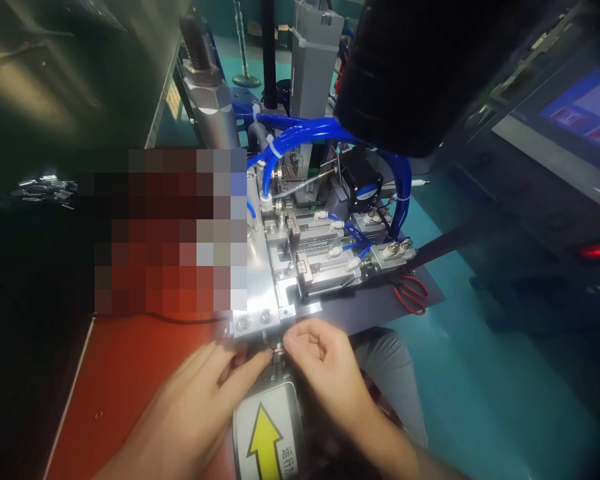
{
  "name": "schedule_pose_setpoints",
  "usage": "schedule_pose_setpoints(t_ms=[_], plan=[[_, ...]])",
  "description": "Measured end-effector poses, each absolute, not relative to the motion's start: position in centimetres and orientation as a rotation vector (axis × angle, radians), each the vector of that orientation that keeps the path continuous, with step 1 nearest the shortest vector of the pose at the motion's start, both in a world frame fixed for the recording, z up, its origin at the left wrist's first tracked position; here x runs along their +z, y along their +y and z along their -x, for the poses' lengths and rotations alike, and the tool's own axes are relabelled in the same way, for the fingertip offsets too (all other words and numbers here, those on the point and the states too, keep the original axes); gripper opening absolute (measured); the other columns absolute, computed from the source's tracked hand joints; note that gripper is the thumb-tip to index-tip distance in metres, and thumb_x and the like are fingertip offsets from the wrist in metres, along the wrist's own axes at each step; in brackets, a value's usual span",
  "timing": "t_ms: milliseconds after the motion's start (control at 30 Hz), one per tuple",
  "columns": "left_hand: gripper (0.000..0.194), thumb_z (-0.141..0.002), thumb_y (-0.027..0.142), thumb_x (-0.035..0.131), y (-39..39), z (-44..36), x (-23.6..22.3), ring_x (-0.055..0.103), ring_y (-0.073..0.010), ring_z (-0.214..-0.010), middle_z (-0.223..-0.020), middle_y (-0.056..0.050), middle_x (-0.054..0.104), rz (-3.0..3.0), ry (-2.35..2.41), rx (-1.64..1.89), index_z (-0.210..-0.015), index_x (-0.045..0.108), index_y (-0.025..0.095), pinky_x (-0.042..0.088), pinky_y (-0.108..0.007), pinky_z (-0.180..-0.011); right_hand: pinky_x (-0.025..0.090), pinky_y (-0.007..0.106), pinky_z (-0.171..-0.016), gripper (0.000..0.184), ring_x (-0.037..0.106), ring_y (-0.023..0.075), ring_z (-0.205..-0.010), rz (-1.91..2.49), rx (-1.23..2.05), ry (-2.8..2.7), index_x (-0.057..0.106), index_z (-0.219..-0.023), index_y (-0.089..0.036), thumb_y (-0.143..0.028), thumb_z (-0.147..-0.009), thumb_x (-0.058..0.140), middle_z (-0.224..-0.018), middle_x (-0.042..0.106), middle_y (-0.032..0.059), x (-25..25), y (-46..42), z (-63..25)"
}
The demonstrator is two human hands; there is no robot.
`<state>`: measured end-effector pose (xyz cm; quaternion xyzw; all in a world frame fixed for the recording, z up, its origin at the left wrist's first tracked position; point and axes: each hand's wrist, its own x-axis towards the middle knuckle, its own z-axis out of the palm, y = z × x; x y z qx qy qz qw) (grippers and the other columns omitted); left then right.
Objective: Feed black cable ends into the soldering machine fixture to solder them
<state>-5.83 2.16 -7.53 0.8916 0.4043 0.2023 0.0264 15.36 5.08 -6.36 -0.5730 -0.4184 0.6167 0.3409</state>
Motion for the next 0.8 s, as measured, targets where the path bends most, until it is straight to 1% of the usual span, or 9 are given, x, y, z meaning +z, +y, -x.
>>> schedule_pose_setpoints(t_ms=[67, 167, 267, 367, 467, 533, 633, 700, 800], plan=[[0.044, -0.095, 0.008, 0.046, 2.2, 5.8, -7.5, 0.062, -0.0167, -0.090, -0.105, -0.009, 0.061, -2.751, 1.245, 0.622, -0.137, 0.053, 0.019, 0.054, -0.023, -0.075, 0.037, 0.025, -0.053, 0.019, 0.045, 0.0111, -0.056, 1.495, 1.597, -1.053, 0.060, -0.075, -0.017, -0.033, -0.080, 0.066, -0.062, 0.053, -0.0029, -6.3, 5.0, -15.0], [0.044, -0.095, 0.008, 0.045, 2.2, 5.9, -7.6, 0.064, -0.0170, -0.089, -0.103, -0.009, 0.063, -2.734, 1.256, 0.620, -0.137, 0.054, 0.019, 0.055, -0.023, -0.074, 0.035, 0.025, -0.052, 0.018, 0.044, 0.0105, -0.055, 1.482, 1.539, -1.127, 0.057, -0.074, -0.018, -0.032, -0.082, 0.064, -0.060, 0.050, -0.0043, -6.1, 4.8, -14.8], [0.045, -0.095, 0.009, 0.045, 2.2, 6.1, -7.7, 0.065, -0.0171, -0.090, -0.104, -0.008, 0.065, -2.715, 1.269, 0.627, -0.137, 0.055, 0.023, 0.055, -0.023, -0.075, 0.034, 0.024, -0.052, 0.020, 0.043, 0.0098, -0.054, 1.487, 1.580, -1.089, 0.055, -0.071, -0.018, -0.034, -0.081, 0.065, -0.059, 0.049, -0.0052, -6.0, 5.0, -14.9], [0.047, -0.094, 0.009, 0.046, 2.2, 6.1, -7.6, 0.065, -0.0164, -0.092, -0.106, -0.006, 0.066, -2.700, 1.260, 0.628, -0.137, 0.055, 0.025, 0.054, -0.021, -0.076, 0.025, 0.022, -0.046, 0.025, 0.033, 0.0069, -0.048, 1.461, 1.804, -0.885, 0.054, -0.068, -0.018, -0.037, -0.076, 0.068, -0.053, 0.042, -0.0084, -6.2, 5.6, -15.1], [0.045, -0.095, 0.007, 0.044, 1.9, 5.8, -7.7, 0.063, -0.0166, -0.098, -0.112, -0.007, 0.064, -2.648, 1.314, 0.673, -0.135, 0.057, 0.025, 0.052, -0.022, -0.082, 0.015, 0.022, -0.043, 0.029, 0.026, 0.0049, -0.043, 1.391, 1.962, -0.779, 0.052, -0.066, -0.018, -0.039, -0.074, 0.070, -0.049, 0.038, -0.0103, -6.5, 5.8, -15.5], [0.045, -0.096, 0.006, 0.040, 1.5, 5.6, -7.9, 0.061, -0.0173, -0.101, -0.114, -0.007, 0.062, -2.602, 1.375, 0.706, -0.133, 0.058, 0.026, 0.049, -0.024, -0.086, 0.016, 0.022, -0.043, 0.030, 0.028, 0.0044, -0.042, 1.367, 1.951, -0.780, 0.052, -0.065, -0.017, -0.040, -0.075, 0.070, -0.049, 0.041, -0.0098, -6.6, 5.7, -15.9], [0.045, -0.098, 0.007, 0.037, 1.2, 5.4, -8.3, 0.060, -0.0171, -0.099, -0.113, -0.006, 0.062, -2.583, 1.388, 0.718, -0.132, 0.058, 0.027, 0.048, -0.025, -0.084, 0.019, 0.021, -0.044, 0.028, 0.033, 0.0041, -0.042, 1.334, 1.924, -0.792, 0.056, -0.068, -0.016, -0.040, -0.078, 0.067, -0.053, 0.046, -0.0080, -6.5, 5.3, -16.1], [0.044, -0.099, 0.008, 0.037, 1.2, 5.4, -8.5, 0.060, -0.0173, -0.099, -0.112, -0.006, 0.061, -2.586, 1.386, 0.723, -0.132, 0.058, 0.027, 0.048, -0.025, -0.084, 0.020, 0.021, -0.044, 0.024, 0.035, 0.0044, -0.043, 1.338, 1.934, -0.778, 0.059, -0.071, -0.015, -0.037, -0.075, 0.069, -0.055, 0.048, -0.0073, -6.4, 5.1, -16.0], [0.044, -0.099, 0.010, 0.037, 1.2, 5.5, -8.6, 0.061, -0.0176, -0.100, -0.112, -0.005, 0.062, -2.594, 1.407, 0.717, -0.133, 0.057, 0.029, 0.049, -0.025, -0.085, 0.022, 0.021, -0.044, 0.019, 0.036, 0.0051, -0.043, 1.380, 1.901, -0.740, 0.058, -0.070, -0.016, -0.031, -0.069, 0.069, -0.053, 0.047, -0.0082, -6.3, 5.2, -15.6]])
